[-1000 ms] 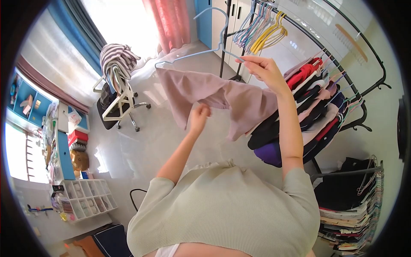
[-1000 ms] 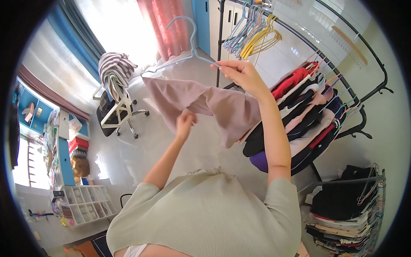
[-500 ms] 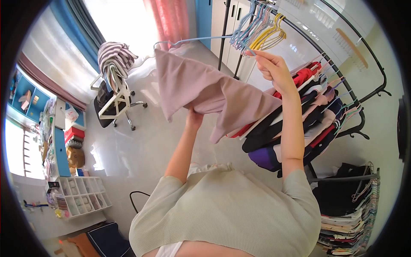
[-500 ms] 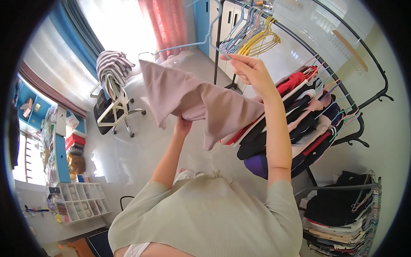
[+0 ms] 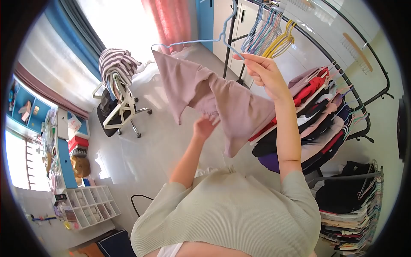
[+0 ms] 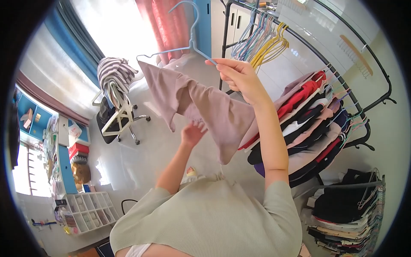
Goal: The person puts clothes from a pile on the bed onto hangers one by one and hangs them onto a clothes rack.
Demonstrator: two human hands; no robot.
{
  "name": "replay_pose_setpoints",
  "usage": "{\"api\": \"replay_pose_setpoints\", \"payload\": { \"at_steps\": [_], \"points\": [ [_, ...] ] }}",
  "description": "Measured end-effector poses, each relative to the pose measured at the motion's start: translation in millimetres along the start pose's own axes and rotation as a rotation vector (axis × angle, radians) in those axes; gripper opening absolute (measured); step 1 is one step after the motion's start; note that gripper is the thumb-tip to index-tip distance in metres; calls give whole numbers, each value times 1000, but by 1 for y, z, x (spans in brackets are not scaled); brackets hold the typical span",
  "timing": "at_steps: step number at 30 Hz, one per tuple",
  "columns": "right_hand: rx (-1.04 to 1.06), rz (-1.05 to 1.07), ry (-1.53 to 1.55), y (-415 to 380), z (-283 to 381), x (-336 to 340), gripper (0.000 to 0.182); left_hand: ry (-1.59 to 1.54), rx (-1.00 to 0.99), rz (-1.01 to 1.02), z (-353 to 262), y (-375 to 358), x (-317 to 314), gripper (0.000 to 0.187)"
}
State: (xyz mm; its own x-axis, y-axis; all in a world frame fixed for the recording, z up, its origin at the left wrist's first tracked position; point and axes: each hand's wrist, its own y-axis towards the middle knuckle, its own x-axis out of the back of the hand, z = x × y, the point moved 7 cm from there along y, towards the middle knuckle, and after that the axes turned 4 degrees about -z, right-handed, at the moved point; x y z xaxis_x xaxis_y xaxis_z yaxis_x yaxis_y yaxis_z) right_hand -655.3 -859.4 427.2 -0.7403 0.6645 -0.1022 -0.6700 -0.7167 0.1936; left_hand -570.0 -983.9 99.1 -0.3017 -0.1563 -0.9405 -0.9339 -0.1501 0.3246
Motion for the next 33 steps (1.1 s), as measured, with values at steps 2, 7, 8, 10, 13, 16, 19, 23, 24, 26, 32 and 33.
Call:
{"api": "replay_pose_setpoints", "payload": {
  "at_steps": [2,7,8,10,13,16,19,23,24,26,32,33],
  "points": [
    [-37,47,45,8,-2,-16,28,269,208,-447,20,1,15,39],
    [-44,-2,19,22,-10,-31,30,581,334,-621,21,11,43,36],
    [-41,-12,23,23,-11,-32,30,628,322,-679,15,6,54,34],
    [-49,-50,38,28,-15,-31,31,484,375,-713,12,-8,113,33],
    [-65,-124,70,35,-27,-27,31,521,399,-797,-1,-18,117,33],
    [-106,-193,98,38,-44,-31,31,881,480,-916,-36,-22,96,34],
    [-110,-223,70,39,-51,-29,31,985,462,-1022,-67,-17,93,33],
    [-160,-223,133,41,-77,-34,30,1380,-123,-759,-112,30,18,22],
    [-177,-239,181,43,-88,-36,30,1481,-318,-551,-112,45,-33,20],
    [-190,-302,299,46,-113,-39,29,1674,-330,-121,-80,62,-119,20],
    [-197,-544,487,40,-136,-45,27,1867,-239,264,-35,41,-191,23],
    [-193,-552,482,39,-136,-42,27,1855,-176,377,-34,36,-191,23]
  ]
}}
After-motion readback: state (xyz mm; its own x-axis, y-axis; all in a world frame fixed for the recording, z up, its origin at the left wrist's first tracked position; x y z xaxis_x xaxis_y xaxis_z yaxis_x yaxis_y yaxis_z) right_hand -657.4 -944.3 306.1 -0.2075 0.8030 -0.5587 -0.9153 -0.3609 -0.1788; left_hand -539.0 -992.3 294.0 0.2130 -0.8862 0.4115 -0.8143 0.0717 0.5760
